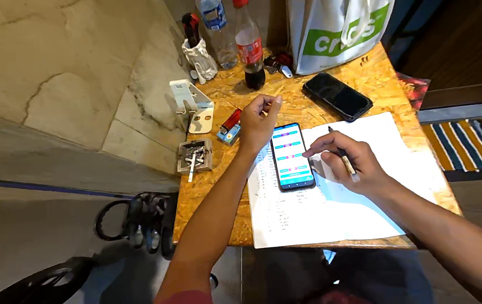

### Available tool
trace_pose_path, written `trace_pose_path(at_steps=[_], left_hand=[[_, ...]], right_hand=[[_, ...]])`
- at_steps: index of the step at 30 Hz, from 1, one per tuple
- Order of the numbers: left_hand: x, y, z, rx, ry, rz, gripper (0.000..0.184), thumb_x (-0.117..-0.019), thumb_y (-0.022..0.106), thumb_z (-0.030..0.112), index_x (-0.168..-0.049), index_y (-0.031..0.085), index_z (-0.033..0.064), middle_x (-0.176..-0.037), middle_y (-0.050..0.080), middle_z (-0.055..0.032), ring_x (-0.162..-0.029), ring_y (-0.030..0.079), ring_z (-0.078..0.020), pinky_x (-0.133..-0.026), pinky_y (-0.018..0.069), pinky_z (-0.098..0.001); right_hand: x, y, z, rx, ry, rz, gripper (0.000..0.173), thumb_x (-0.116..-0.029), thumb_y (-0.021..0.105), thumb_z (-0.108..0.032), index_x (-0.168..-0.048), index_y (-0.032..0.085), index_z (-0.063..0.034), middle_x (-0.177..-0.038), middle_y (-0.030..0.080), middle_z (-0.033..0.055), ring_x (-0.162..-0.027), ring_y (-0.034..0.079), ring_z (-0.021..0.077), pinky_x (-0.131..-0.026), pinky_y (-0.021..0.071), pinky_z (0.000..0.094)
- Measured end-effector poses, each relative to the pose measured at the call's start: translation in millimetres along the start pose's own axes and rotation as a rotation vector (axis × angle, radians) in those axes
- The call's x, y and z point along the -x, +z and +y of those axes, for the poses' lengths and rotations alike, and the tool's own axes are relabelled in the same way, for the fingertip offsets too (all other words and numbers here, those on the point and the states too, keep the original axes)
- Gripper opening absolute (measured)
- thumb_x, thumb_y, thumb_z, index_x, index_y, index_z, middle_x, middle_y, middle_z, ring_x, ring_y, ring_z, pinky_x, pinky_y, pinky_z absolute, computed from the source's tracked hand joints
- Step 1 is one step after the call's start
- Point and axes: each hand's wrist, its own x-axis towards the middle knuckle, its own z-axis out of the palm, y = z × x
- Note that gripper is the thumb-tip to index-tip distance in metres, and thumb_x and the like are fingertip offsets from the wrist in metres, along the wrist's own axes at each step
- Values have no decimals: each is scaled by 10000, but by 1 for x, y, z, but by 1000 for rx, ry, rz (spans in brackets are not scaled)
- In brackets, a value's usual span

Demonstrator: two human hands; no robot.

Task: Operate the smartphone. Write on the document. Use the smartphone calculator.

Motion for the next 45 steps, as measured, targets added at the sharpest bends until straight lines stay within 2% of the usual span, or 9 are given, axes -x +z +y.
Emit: trace_pose_path(at_steps=[2,6,11,15,19,25,29,31,45], left_hand=[[-1,1,-1,-79,-9,34,259,-1028,605,319,-1060,711,85,-881,702,-4,-727,637,-88,-646,521,-280],[1,3,-3,-173,-1,75,271,-1040,576,334,-1075,701,96,-929,695,-4,-680,614,-88,-603,519,-282],[-1,0,0,-288,-37,78,328,-1036,560,398,-1065,714,110,-950,705,-5,-743,640,-108,-680,537,-334],[-1,-1,5,-316,-83,51,336,-1025,566,426,-1054,717,127,-978,715,-4,-782,665,-133,-714,556,-385],[-1,-4,8,-303,-77,55,319,-1027,578,403,-1041,718,117,-965,718,-7,-728,663,-121,-680,563,-359],[-3,4,-7,-84,41,60,273,-1027,612,333,-1001,700,75,-904,724,-23,-759,703,-113,-683,608,-319],[-6,7,-13,215,4,-62,247,-1060,578,250,-1072,661,18,-1002,753,-96,-874,759,-213,-748,660,-389],[-7,8,-16,298,-11,-104,246,-1074,551,229,-1074,644,1,-1006,763,-118,-879,768,-244,-755,663,-404],[-9,7,-20,297,-72,-240,265,-1084,527,228,-1066,657,-3,-967,774,-115,-875,769,-227,-800,651,-390]], right_hand=[[2,-2,2,-17,5,-15,230,-1050,477,-184,-1198,634,-103,-996,735,-36,-562,555,-7,-460,464,168],[4,-2,7,-50,-11,-96,248,-1068,468,-211,-1205,636,-89,-1005,743,-13,-604,570,-15,-498,464,160],[4,3,9,81,32,-106,244,-1048,471,-197,-1187,655,-118,-997,736,-52,-679,609,-8,-576,520,187],[2,4,6,96,14,-76,234,-1037,489,-199,-1191,645,-117,-964,723,-55,-612,565,-12,-520,491,178],[4,5,6,-4,-68,-161,238,-1050,499,-219,-1163,656,-81,-919,721,-31,-582,539,-18,-491,458,164],[5,7,10,31,-101,-201,278,-1064,467,-238,-1153,671,-73,-957,748,-22,-671,611,-6,-567,510,185],[3,3,7,20,-92,-83,239,-1056,496,-234,-1166,656,-94,-927,722,-34,-577,542,-19,-482,454,159],[2,1,6,37,-73,-51,231,-1058,494,-231,-1185,643,-109,-989,737,-32,-569,552,-11,-474,465,166],[3,0,11,78,-71,-100,282,-996,581,-246,-1225,639,-93,-937,703,-43,-585,514,-21,-495,448,162]])
